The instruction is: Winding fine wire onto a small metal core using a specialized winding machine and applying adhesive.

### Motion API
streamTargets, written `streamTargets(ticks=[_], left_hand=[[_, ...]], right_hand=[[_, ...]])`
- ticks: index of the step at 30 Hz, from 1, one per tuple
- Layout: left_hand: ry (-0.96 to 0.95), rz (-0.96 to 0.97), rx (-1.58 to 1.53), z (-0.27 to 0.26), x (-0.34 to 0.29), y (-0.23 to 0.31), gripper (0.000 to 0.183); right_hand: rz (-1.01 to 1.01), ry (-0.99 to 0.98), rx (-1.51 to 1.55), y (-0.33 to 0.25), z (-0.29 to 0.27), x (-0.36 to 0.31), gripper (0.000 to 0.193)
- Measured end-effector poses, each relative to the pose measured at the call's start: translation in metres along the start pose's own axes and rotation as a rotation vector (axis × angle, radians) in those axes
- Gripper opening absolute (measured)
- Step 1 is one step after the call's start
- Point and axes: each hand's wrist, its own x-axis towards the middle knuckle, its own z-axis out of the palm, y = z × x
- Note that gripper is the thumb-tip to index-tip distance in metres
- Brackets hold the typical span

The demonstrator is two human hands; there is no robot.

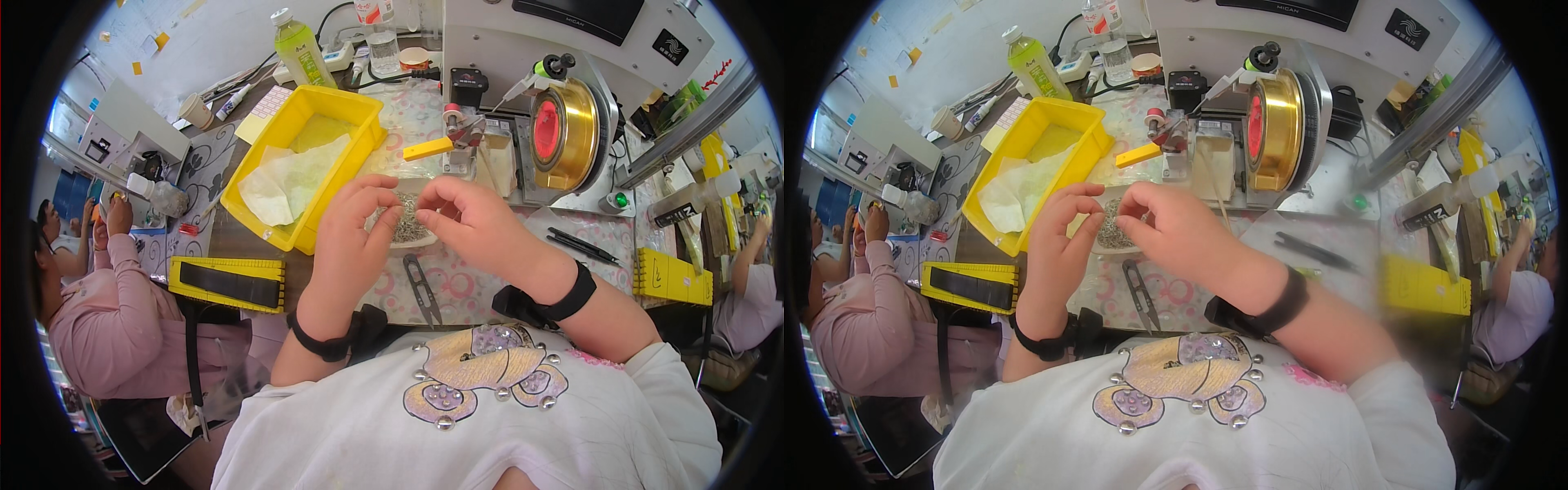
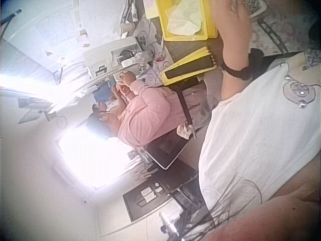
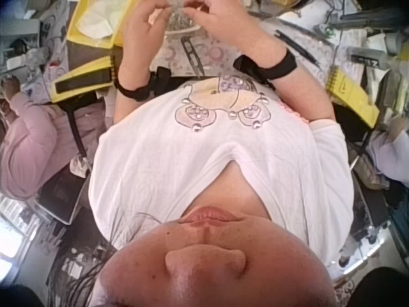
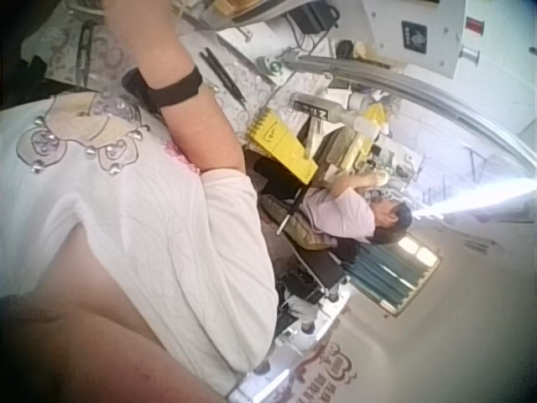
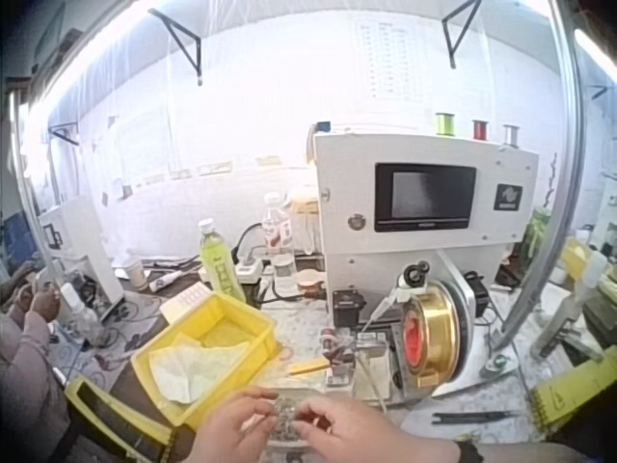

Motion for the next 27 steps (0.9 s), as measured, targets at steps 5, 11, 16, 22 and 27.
streamTargets(ticks=[5, 11, 16, 22, 27], left_hand=[[-0.004, 0.016, -0.059, 0.001, -0.001, 0.004, 0.009], [0.073, -0.161, -0.429, 0.0, -0.004, 0.003, 0.023], [0.356, -0.25, -0.858, -0.022, -0.001, -0.007, 0.042], [0.43, -0.083, -1.133, -0.027, -0.005, -0.015, 0.035], [0.125, -0.208, -0.998, -0.028, -0.002, -0.003, 0.021]], right_hand=[[-0.03, 0.018, 0.064, -0.003, 0.003, -0.002, 0.015], [-0.037, 0.085, 0.007, -0.001, 0.002, -0.008, 0.013], [-0.01, 0.102, 0.03, 0.002, -0.003, -0.011, 0.009], [-0.013, 0.111, 0.042, -0.002, -0.006, -0.016, 0.009], [-0.025, 0.151, 0.141, -0.005, -0.007, -0.021, 0.012]])
